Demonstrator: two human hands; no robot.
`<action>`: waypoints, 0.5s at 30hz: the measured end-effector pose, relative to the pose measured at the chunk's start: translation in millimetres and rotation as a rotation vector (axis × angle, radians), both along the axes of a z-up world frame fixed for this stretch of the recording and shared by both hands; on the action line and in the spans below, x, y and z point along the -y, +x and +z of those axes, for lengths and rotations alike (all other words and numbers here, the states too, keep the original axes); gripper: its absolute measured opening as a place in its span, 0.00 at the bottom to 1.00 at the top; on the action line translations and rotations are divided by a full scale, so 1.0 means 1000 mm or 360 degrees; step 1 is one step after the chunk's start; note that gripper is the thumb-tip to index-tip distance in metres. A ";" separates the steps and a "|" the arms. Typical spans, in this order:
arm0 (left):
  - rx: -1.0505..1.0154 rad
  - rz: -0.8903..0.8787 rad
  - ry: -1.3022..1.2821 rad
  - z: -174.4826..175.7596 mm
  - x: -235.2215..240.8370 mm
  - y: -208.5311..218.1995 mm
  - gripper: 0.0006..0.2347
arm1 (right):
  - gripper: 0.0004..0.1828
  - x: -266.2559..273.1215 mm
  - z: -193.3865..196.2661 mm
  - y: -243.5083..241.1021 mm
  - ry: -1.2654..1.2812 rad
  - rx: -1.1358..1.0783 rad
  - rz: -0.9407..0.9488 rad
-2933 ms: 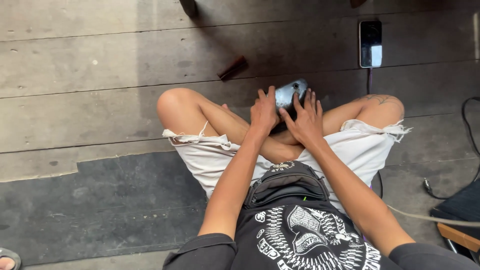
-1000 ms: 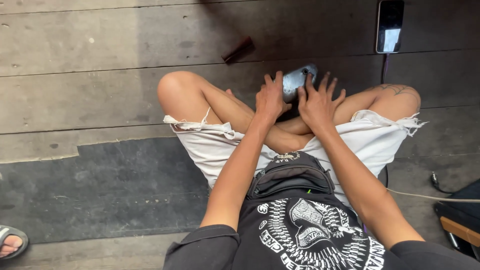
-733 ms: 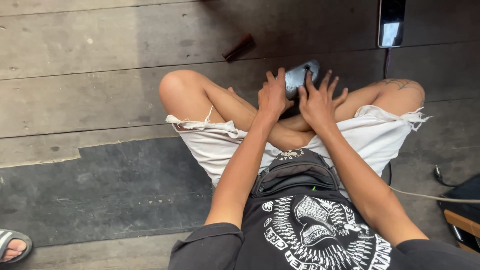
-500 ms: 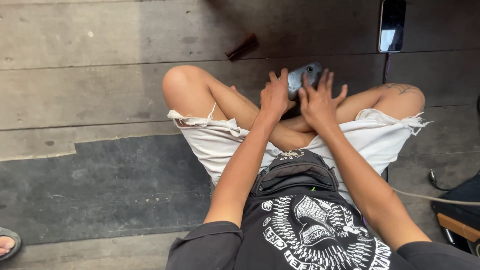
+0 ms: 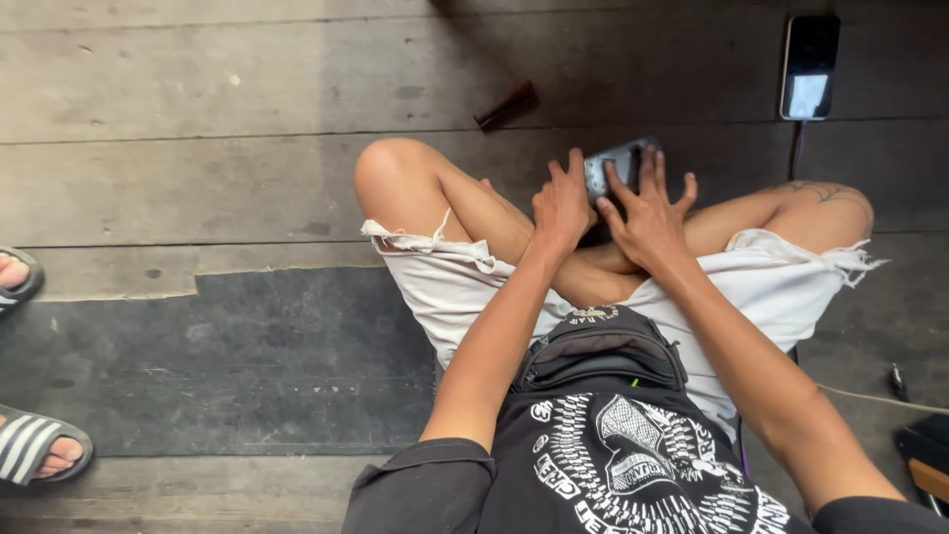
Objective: The person sits cross-legged on a wooden floor and uses a small dark object to rub and clean the back surface of a silver smartphone held in their lap. The cleaning action is continuous and focused on the phone's rear casing.
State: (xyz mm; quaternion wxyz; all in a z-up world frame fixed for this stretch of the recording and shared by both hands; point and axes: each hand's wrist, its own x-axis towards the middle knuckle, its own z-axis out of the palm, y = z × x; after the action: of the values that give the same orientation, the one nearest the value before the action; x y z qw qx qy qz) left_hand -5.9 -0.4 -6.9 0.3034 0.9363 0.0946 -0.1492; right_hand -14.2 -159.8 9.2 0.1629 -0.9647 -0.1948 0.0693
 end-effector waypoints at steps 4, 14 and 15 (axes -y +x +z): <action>-0.0041 -0.0016 -0.0067 0.006 -0.002 0.001 0.44 | 0.32 0.000 -0.011 0.006 0.0041 -0.0032 -0.0228; -0.0051 0.0001 0.0058 0.010 0.003 -0.001 0.37 | 0.29 -0.001 -0.006 -0.004 0.0263 0.0029 0.0012; -0.0050 -0.0007 0.0061 0.014 0.001 0.000 0.36 | 0.27 -0.001 -0.006 -0.005 0.0233 0.0063 0.0078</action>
State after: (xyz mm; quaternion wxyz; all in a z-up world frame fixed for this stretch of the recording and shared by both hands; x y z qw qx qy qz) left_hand -6.1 -1.0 6.7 0.2837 0.9397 0.1003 -0.1627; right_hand -18.7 -158.5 2.9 0.2273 -0.9464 -0.2260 0.0399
